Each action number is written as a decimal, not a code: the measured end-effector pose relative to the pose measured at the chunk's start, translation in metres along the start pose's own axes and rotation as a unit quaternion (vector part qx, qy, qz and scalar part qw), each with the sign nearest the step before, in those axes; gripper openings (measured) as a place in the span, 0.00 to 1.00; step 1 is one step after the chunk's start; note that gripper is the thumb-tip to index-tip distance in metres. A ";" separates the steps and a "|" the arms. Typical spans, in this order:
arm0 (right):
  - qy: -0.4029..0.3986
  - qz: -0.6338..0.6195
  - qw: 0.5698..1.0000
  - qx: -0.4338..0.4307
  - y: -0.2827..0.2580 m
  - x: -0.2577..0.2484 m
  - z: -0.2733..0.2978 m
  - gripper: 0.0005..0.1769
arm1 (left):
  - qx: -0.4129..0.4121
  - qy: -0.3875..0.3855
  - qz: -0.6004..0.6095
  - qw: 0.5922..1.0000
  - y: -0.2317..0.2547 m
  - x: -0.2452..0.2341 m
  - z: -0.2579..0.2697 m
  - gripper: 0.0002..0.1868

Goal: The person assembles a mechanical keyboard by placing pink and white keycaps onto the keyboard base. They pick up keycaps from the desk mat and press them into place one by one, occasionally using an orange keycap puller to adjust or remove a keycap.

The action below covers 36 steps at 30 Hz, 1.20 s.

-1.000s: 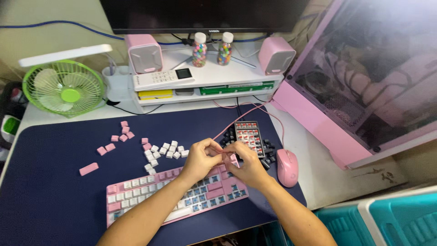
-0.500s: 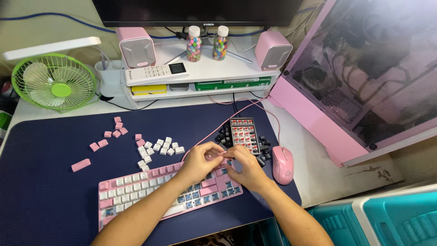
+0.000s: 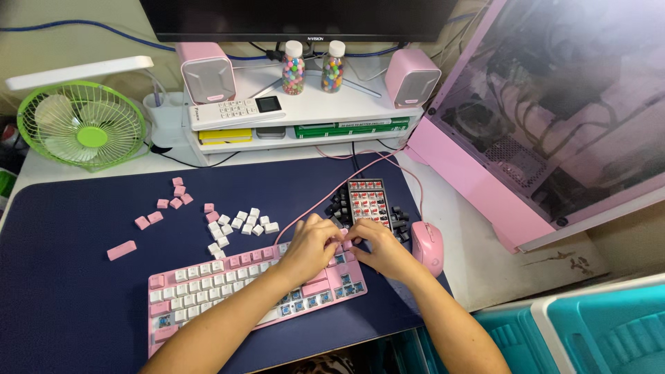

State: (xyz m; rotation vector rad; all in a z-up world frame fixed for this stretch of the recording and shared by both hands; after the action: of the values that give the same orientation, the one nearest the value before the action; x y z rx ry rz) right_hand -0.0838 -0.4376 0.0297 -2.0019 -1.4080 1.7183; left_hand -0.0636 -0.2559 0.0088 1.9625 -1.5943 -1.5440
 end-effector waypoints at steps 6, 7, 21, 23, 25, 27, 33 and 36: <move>-0.038 -0.030 0.998 0.025 0.009 -0.002 -0.002 0.13 | -0.020 -0.030 -0.022 0.999 0.005 0.002 -0.002 0.04; -0.048 -0.037 0.997 0.050 0.012 -0.002 -0.003 0.13 | -0.020 -0.032 -0.024 0.999 0.006 0.002 -0.002 0.04; -0.061 -0.156 0.973 0.158 0.047 0.009 0.001 0.13 | -0.051 -0.036 -0.021 0.998 0.013 0.003 -0.005 0.09; -0.065 -0.174 0.968 0.172 0.050 0.011 0.002 0.12 | -0.055 -0.038 -0.021 0.998 0.013 0.003 -0.005 0.08; -0.070 -0.191 0.963 0.178 0.050 0.011 0.001 0.11 | -0.056 -0.039 -0.021 0.997 0.013 0.004 -0.006 0.06; -0.076 -0.211 0.958 0.178 0.049 0.012 0.001 0.10 | -0.055 -0.040 -0.022 0.997 0.012 0.005 -0.007 0.05; -0.061 -0.165 0.969 0.172 0.045 0.010 -0.001 0.07 | -0.046 -0.046 -0.050 0.997 0.008 0.013 -0.009 0.02; -0.054 -0.165 0.969 0.175 0.045 0.010 -0.002 0.07 | -0.032 -0.032 -0.056 0.997 0.007 0.014 -0.008 0.03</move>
State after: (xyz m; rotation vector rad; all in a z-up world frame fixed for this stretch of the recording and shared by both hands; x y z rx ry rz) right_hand -0.0588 -0.4543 -0.0060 -1.4237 -1.2716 1.7924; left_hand -0.0630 -0.2729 0.0088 2.0182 -1.4623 -1.6934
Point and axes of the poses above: each hand's wrist, its own z-axis away from the middle knuckle, its own x-axis out of the palm, y = z × x, the point moved 3 cm from there along -z, towards the middle knuckle, and after that the axes turned 2 degrees about y, right-handed, at the moved point
